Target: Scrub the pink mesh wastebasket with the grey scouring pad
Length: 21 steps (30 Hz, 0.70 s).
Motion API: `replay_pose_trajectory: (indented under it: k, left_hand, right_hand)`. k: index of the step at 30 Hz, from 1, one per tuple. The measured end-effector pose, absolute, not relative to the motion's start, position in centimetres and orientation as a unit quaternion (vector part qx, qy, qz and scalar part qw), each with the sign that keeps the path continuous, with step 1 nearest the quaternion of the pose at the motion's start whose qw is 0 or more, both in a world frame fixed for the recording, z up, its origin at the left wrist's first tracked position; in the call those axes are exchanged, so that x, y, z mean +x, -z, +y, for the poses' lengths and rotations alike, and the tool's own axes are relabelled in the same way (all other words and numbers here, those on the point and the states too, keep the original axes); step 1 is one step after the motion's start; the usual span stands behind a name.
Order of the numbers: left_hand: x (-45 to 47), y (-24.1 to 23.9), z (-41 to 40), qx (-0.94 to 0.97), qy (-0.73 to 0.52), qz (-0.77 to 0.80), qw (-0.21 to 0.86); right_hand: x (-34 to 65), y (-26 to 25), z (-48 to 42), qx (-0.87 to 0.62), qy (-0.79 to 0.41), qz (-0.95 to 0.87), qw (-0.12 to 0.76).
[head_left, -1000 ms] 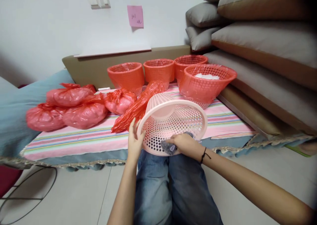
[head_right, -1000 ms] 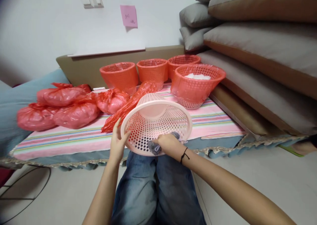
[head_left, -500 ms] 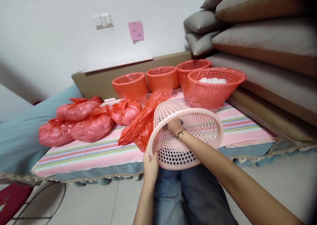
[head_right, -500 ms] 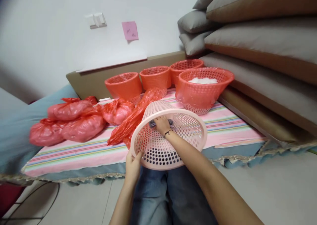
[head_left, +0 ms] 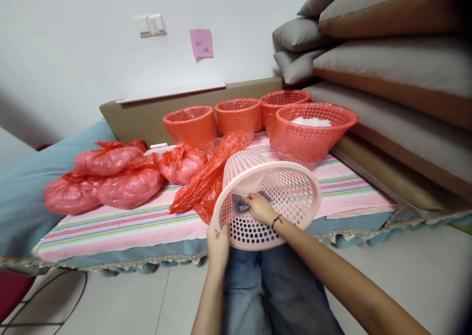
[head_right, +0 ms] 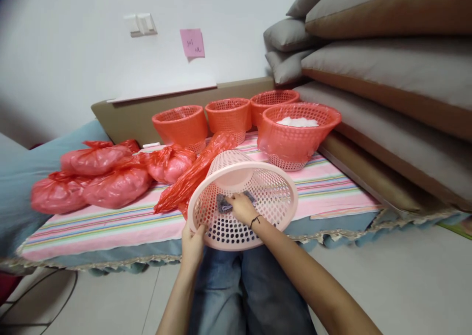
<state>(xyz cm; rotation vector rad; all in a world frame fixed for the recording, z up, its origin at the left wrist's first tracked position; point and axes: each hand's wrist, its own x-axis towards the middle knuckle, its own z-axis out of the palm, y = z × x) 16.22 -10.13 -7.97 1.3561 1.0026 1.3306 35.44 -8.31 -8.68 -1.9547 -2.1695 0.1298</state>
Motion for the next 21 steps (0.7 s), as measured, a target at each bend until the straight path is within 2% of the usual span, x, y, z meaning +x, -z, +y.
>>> replay_pose_trajectory:
  k: [7,13,18,21]
  left_hand:
    - [16.4,7.8,-10.0,0.547,-0.557,0.426,0.457]
    - [16.4,5.6,-9.6,0.589,-0.541,0.418,0.431]
    - [15.4,1.5,-8.2,0.657,-0.509,0.389,0.397]
    - [14.9,-0.7,-7.6,0.713,-0.485,0.357,0.359]
  right_hand:
    - [35.0,8.1,-18.0,-0.556,-0.054,-0.820,0.126]
    - [36.2,7.7,-22.2,-0.486,0.011,-0.872,0.061]
    - [37.2,7.0,-24.0,-0.531,0.084,-0.843,0.013]
    - [37.2,5.5,-24.3,-0.551,0.088,-0.829,-0.029]
